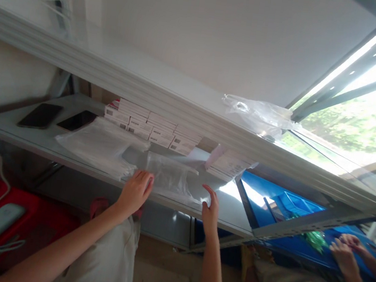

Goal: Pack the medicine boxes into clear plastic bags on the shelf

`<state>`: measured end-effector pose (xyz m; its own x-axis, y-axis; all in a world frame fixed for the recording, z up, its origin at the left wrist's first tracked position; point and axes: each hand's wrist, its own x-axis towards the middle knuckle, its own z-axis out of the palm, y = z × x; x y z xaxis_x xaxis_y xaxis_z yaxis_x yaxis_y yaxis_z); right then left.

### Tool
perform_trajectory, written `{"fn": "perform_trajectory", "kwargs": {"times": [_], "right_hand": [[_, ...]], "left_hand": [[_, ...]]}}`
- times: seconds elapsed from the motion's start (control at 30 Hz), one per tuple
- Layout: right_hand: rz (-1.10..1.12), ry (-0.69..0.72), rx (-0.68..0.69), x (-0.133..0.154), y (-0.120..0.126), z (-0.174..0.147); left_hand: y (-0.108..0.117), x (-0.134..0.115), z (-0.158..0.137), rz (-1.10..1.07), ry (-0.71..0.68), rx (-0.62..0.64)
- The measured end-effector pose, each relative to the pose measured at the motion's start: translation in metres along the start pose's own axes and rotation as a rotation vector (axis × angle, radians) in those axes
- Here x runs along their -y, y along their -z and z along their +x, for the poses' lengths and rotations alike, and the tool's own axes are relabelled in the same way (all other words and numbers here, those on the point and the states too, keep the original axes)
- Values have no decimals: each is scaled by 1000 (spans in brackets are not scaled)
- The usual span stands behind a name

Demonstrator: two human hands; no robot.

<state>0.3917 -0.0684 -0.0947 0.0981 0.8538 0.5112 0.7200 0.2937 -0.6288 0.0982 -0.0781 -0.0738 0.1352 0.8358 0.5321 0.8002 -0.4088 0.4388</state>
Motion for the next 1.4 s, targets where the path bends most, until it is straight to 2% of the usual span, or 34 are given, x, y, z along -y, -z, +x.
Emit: {"fn": "perform_trajectory", "kwargs": {"times": [0.07, 0.1, 0.2, 0.3, 0.37, 0.47, 0.6, 0.73, 0.8, 0.83, 0.9, 0.97, 1.03, 1.1, 1.2, 1.3, 1.4], "right_hand": [[15, 38, -73, 34, -29, 2], [18, 62, -40, 50, -47, 2], [-58, 76, 149, 81, -97, -4], [-230, 87, 327, 82, -122, -15], [-361, 97, 362, 72, -121, -21], [-530, 67, 375, 53, -102, -25], [-688, -108, 423, 31, -66, -26], [-750, -293, 441, 13, -40, -27], [-738, -308, 416, 12, -36, -25], [-721, -270, 400, 15, -38, -22], [-658, -104, 361, 30, -46, -14], [-561, 104, 320, 51, -62, 0], [-460, 203, 300, 74, -83, 19], [-378, 172, 347, 90, -106, 39], [-293, 59, 491, 98, -138, 63], [-273, 11, 567, 89, -162, 73], [-315, 16, 556, 70, -170, 71]], "left_hand": [[-23, -2, 19, -47, -54, -5], [-36, 1, 26, -65, -66, 9], [-76, 18, 35, -14, -94, 115], [-102, 39, 28, 101, -80, 171], [-108, 48, 22, 166, -91, 182], [-107, 51, 19, 222, -106, 200], [-103, 47, 21, 239, -87, 236], [-103, 45, 20, 221, -59, 245], [-101, 43, 19, 178, -54, 240], [-97, 41, 20, 144, -52, 224], [-87, 36, 26, 53, -50, 142], [-74, 30, 38, -54, -49, 2], [-65, 27, 55, -148, -55, -115], [-66, 30, 71, -181, -56, -124], [-83, 43, 85, -93, 0, 7], [-104, 57, 83, -24, 36, 72], [-117, 64, 76, 17, 37, 87]]}}
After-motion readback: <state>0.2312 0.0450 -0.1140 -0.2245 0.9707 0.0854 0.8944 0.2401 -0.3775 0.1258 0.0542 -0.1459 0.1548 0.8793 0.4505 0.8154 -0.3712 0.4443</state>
